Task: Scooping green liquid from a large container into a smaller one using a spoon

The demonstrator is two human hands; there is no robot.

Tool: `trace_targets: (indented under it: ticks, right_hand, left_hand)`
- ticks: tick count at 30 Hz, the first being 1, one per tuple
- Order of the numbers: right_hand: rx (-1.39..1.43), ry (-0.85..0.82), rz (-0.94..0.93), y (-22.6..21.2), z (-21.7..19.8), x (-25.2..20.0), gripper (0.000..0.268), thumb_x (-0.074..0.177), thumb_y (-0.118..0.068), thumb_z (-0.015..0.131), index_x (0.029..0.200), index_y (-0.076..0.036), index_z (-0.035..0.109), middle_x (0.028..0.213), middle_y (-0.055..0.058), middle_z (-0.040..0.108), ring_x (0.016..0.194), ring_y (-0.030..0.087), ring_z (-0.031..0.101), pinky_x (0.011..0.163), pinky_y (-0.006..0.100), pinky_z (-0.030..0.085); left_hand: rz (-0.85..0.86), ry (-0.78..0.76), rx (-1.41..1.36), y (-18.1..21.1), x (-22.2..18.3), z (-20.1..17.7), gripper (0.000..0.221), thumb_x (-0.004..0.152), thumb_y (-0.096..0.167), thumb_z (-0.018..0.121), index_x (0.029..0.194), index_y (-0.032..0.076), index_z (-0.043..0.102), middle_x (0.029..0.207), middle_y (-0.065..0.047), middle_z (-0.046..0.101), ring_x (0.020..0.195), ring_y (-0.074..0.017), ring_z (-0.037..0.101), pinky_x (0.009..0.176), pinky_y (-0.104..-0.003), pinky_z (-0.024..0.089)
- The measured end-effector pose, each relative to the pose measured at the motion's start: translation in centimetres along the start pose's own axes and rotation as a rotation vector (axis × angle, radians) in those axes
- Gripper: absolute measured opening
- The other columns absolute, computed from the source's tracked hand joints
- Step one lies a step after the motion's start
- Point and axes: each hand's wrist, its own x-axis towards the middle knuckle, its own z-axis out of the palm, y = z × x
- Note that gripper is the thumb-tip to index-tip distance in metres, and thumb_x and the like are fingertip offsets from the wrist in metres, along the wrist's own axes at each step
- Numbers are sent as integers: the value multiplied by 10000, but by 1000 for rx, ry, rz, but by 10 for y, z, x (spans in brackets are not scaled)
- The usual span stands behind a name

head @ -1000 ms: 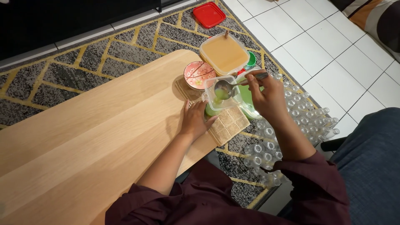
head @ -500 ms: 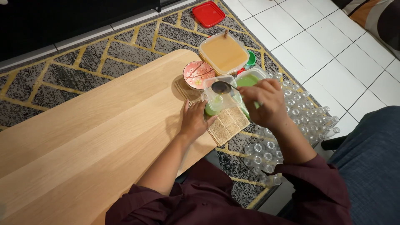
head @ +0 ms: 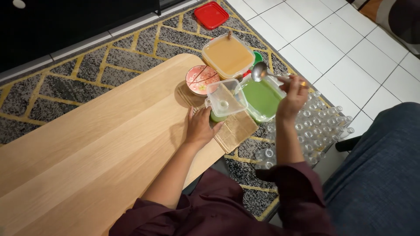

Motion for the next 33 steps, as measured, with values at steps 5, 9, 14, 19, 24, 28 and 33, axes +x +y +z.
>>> trace_targets:
  ticks: [5,9,14,19,24,28,33]
  right_hand:
    - [-265,27,105,58,0,-19,181,1059,-165,481,989,-72,620,800,89,702,658,152,587,672,271,442]
    - [-514,-85,106,58,3,-25,226,1052,-218,491,1000,-46,627,817,159,724,731,334,680,720,447,487]
    - [-693,-124,70,69,11,-24,221,1023,-274,548,963,-107,680,775,69,732,812,360,694,732,493,502]
    - [-775,-267,216,67,10,-22,308,1028,-398,498,1012,-153,684,822,7,739,913,343,683,817,513,498]
    - [-782,-320,256,54,12,-23,310,1021,-387,491,1037,-146,684,842,-17,745,952,340,673,842,503,491]
    - [-770,-334,247,55,12,-22,305,1028,-367,482,1031,-137,683,842,-9,746,941,349,672,837,505,488]
    - [-789,-349,264,60,11,-22,324,1031,-382,464,1068,-142,679,862,-17,747,976,342,664,853,507,485]
  left_hand:
    - [5,0,8,7,1,-9,645,692,410,801,1158,26,574,993,-130,645,1000,-301,650,1110,-602,295]
    - [30,15,32,6,3,-6,658,686,428,811,1142,18,573,963,-138,647,972,-310,656,1107,-601,300]
    - [24,26,-10,15,7,-16,552,695,418,806,1030,42,580,902,-130,632,936,-320,653,1093,-606,308]
    - [12,24,-26,15,5,-16,534,699,432,800,997,51,573,904,-136,634,939,-327,653,1087,-618,303]
    - [6,32,-33,17,5,-18,529,695,424,806,981,49,566,904,-137,627,954,-326,646,1099,-610,294]
    - [7,33,-21,19,6,-20,545,692,417,812,994,32,571,908,-142,630,963,-322,648,1102,-605,293]
    - [-3,12,-31,17,5,-19,559,700,423,803,1019,25,574,921,-153,634,983,-330,646,1103,-607,296]
